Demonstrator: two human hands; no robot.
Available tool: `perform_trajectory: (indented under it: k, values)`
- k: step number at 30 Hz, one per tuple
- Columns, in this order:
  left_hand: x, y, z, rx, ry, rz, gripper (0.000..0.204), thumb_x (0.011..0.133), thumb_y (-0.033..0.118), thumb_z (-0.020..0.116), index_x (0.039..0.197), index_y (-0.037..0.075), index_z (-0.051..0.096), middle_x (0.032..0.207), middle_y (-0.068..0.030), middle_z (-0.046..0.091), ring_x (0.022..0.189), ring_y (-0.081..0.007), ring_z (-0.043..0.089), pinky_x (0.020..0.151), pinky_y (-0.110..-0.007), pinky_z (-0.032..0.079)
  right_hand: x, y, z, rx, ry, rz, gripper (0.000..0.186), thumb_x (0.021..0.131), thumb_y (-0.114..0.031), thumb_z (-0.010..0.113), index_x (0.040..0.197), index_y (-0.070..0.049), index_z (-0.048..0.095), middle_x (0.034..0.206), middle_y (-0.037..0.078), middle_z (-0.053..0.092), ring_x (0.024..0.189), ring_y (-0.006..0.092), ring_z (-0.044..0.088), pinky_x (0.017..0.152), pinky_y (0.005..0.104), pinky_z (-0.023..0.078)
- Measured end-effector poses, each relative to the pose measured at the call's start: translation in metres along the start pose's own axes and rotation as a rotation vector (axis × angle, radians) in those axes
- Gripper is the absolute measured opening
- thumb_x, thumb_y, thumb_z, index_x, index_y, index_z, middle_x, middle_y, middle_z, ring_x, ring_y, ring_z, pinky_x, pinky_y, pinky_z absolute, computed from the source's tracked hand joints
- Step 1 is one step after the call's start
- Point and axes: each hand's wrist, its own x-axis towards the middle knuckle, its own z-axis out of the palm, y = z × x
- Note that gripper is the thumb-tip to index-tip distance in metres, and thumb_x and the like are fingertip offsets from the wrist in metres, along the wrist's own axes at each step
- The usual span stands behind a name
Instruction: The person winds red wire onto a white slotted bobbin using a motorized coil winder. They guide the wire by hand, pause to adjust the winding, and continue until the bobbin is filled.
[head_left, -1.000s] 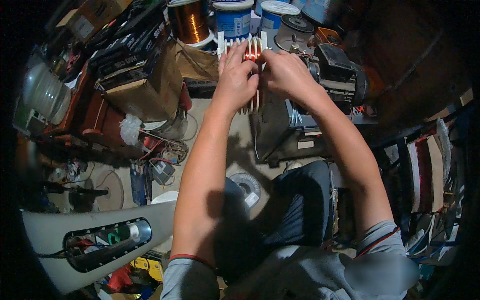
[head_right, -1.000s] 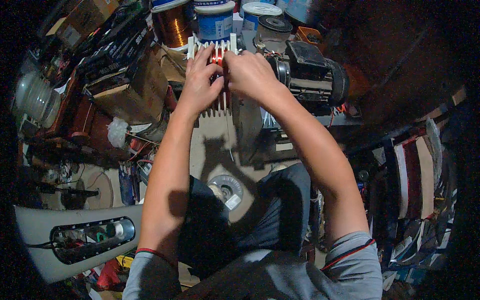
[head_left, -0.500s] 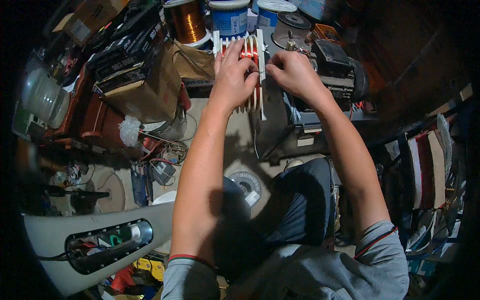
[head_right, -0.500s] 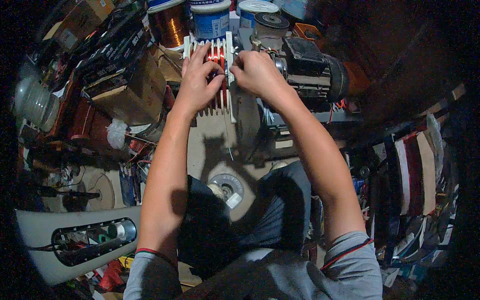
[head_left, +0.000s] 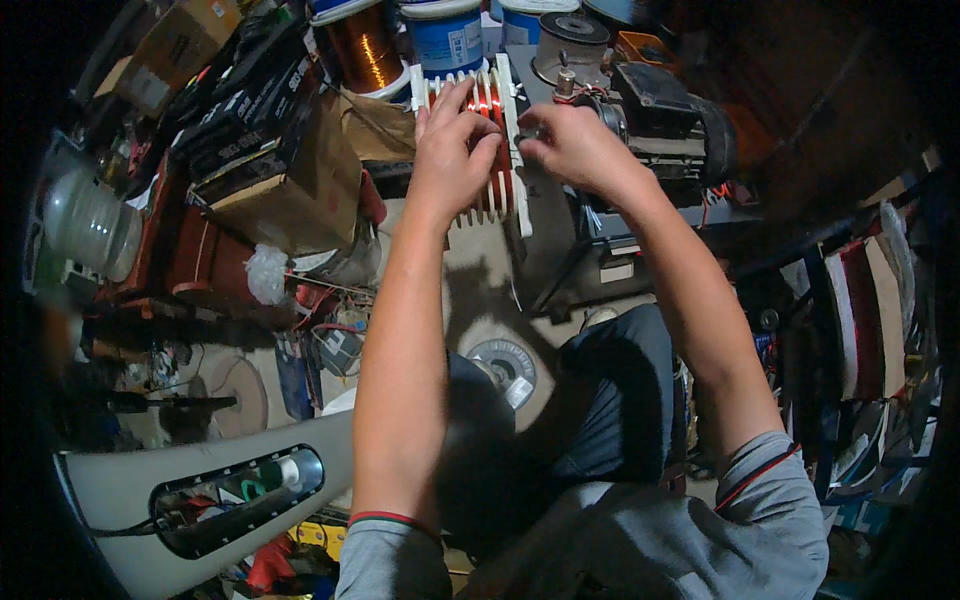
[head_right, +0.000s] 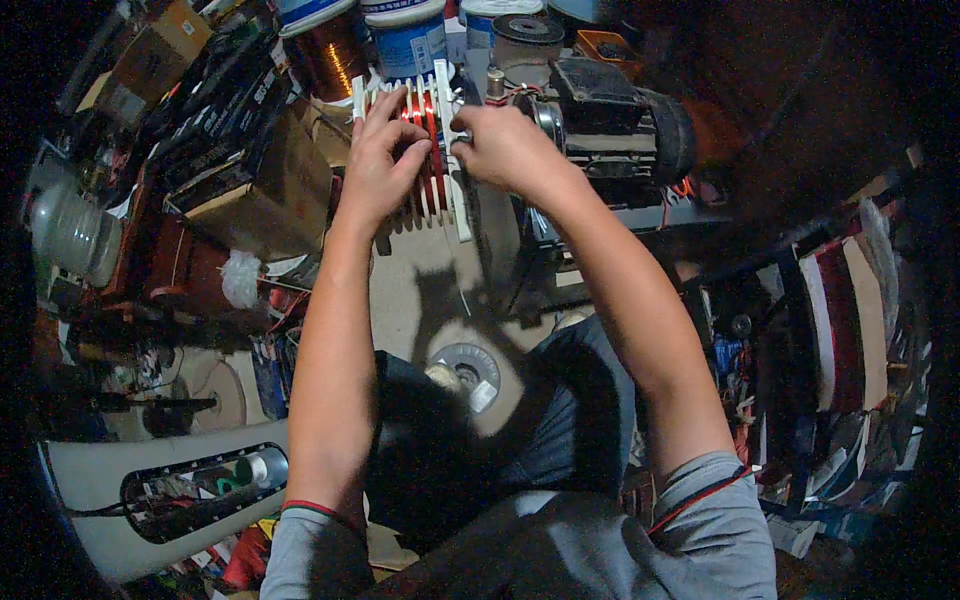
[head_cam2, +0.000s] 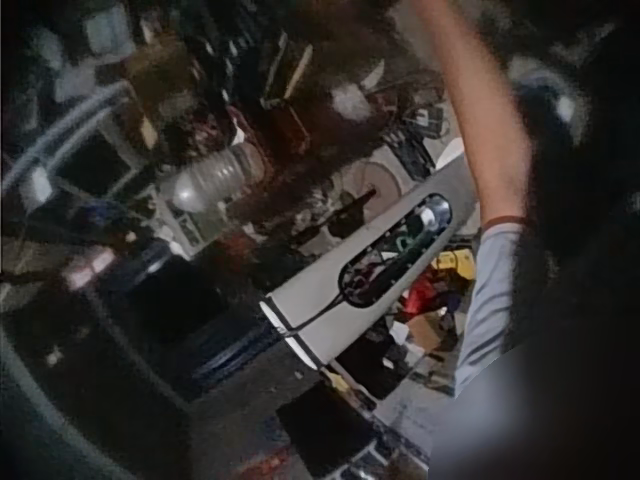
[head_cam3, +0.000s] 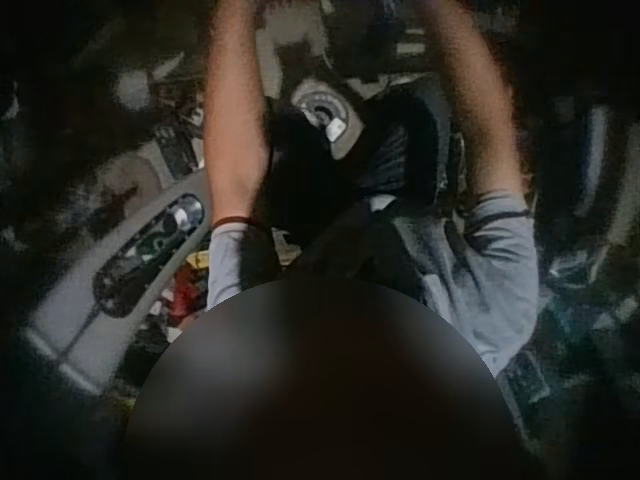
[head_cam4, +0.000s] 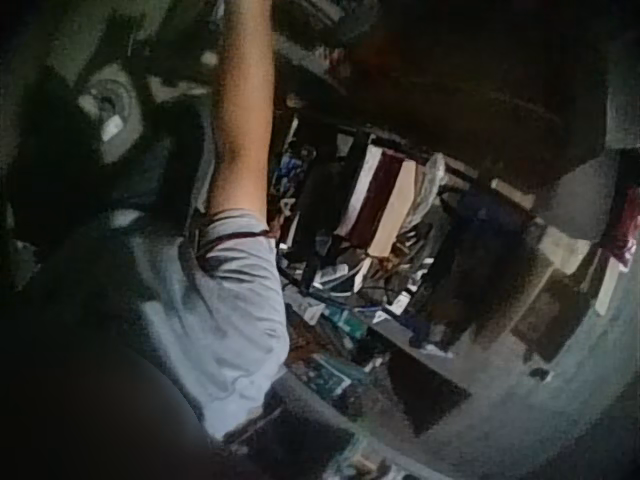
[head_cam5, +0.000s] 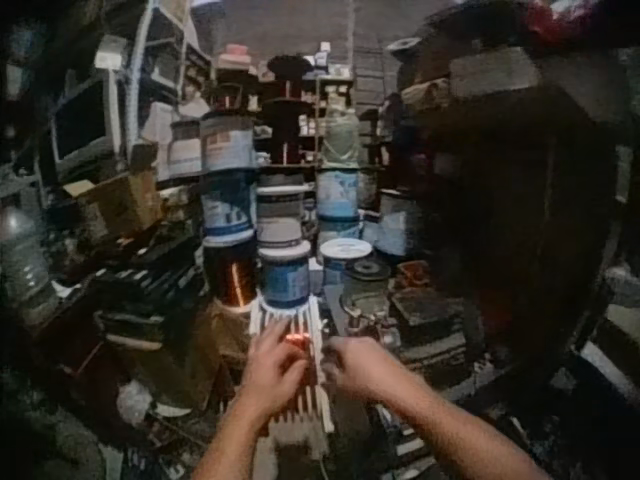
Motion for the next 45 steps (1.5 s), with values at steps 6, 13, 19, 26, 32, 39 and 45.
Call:
perform_trajectory:
  k: [6,13,19,26,32,39,45]
  values:
    - [0.003,0.001,0.002,-0.007,-0.001,-0.007,0.015,0.08,0.017,0.066,0.088,0.005,0.066,0.14,-0.0164,0.043,0.136,-0.0349,0.032,0.111,-0.052,0.016,-0.002,0.007,0.013,0.18,0.04,0.027,0.02,0.08,-0.016,0.064,0.091,0.0,0.066,0.086,0.024,0.064,0.083,0.0402,0.063,0.075,0.046,0.05]
    - [0.0,0.003,0.003,0.102,0.008,0.008,0.017,0.077,0.019,0.068,0.088,0.007,0.067,0.139,-0.0176,0.044,0.134,-0.0353,0.034,0.11,-0.052,0.017,-0.01,-0.001,0.011,0.121,0.234,0.027,0.016,0.082,-0.013,0.061,0.085,0.003,0.063,0.078,0.019,0.065,0.074,0.0335,0.064,0.067,0.0389,0.05]
    - [0.002,0.006,0.009,0.072,0.094,0.029,0.016,0.074,0.018,0.068,0.086,0.008,0.071,0.133,-0.0187,0.05,0.129,-0.0368,0.041,0.109,-0.051,0.022,0.004,0.0,0.017,0.249,0.252,-0.084,0.017,0.082,-0.015,0.062,0.085,0.001,0.064,0.078,0.018,0.065,0.072,0.0317,0.064,0.066,0.0381,0.05]
    - [0.0,0.004,0.005,0.054,0.072,0.05,0.02,0.072,0.018,0.068,0.088,0.006,0.071,0.135,-0.0186,0.049,0.129,-0.037,0.04,0.109,-0.051,0.021,0.014,-0.003,0.014,0.258,0.183,-0.116,0.019,0.082,-0.02,0.063,0.087,-0.002,0.066,0.081,0.018,0.065,0.078,0.0355,0.063,0.07,0.0422,0.05]
    - [0.001,0.003,0.006,0.093,0.044,0.052,0.019,0.076,0.022,0.07,0.087,0.006,0.071,0.135,-0.0179,0.049,0.131,-0.0353,0.038,0.108,-0.051,0.021,0.013,0.011,0.008,0.235,0.175,-0.328,0.016,0.079,-0.012,0.063,0.093,-0.004,0.066,0.088,0.014,0.065,0.082,0.0339,0.063,0.072,0.0403,0.051]
    - [0.0,0.002,0.003,0.035,0.038,0.035,0.016,0.077,0.017,0.069,0.086,0.005,0.068,0.137,-0.0168,0.047,0.13,-0.0353,0.04,0.108,-0.049,0.025,0.008,0.005,0.008,0.015,0.184,-0.32,0.011,0.079,-0.009,0.062,0.085,0.0,0.06,0.083,0.017,0.061,0.078,0.036,0.06,0.07,0.0403,0.049]
    - [0.0,-0.002,0.0,0.033,0.074,0.075,0.013,0.076,0.012,0.068,0.084,0.003,0.066,0.134,-0.0174,0.048,0.124,-0.0358,0.045,0.103,-0.04,0.035,-0.005,0.012,0.022,0.123,0.257,-0.156,0.01,0.08,-0.007,0.059,0.083,0.003,0.058,0.08,0.019,0.058,0.076,0.0369,0.059,0.068,0.0401,0.048]
